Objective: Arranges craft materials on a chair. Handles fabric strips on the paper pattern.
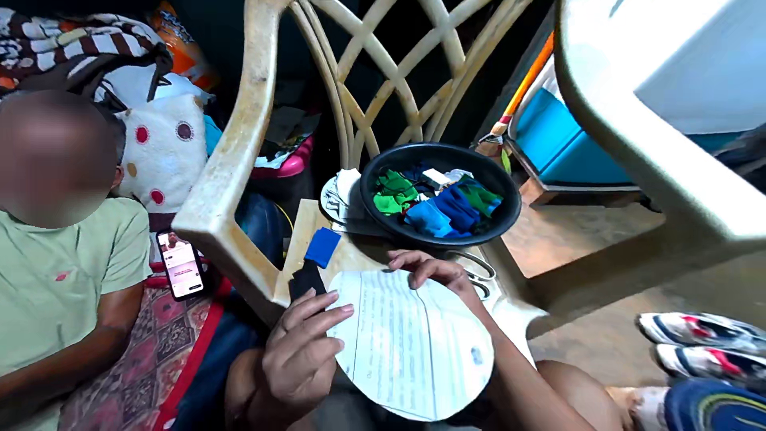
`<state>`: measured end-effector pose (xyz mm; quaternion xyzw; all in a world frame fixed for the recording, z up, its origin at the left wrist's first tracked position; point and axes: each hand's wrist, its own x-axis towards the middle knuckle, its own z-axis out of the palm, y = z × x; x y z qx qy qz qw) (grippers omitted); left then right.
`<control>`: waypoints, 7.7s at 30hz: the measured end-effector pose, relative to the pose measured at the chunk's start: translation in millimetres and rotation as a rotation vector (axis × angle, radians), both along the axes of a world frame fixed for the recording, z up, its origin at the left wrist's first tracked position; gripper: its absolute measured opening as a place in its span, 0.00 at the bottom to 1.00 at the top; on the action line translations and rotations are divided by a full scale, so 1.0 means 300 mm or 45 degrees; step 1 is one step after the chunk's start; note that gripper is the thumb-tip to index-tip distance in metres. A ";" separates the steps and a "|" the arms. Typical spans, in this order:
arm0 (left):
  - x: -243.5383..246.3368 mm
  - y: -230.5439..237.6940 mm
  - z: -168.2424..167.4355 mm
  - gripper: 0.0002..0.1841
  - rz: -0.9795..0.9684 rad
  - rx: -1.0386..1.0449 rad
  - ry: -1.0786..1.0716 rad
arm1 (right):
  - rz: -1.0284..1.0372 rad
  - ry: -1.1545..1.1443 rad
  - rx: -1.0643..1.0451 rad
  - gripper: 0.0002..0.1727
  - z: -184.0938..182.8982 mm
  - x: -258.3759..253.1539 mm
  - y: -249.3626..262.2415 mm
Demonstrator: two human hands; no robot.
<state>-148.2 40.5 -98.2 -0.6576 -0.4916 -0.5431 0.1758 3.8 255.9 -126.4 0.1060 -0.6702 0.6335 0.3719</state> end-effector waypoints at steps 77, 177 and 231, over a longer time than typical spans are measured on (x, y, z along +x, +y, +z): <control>-0.362 0.685 0.088 0.07 0.267 -1.288 -0.080 | 0.076 -0.686 0.807 0.10 0.008 0.093 -0.191; -0.024 0.128 -0.078 0.24 -0.150 -1.151 -0.106 | -0.354 -1.020 0.677 0.21 -0.010 0.179 -0.031; -0.021 0.217 -0.048 0.11 -0.083 -1.231 -0.224 | -0.726 -0.622 0.841 0.13 -0.085 0.123 -0.057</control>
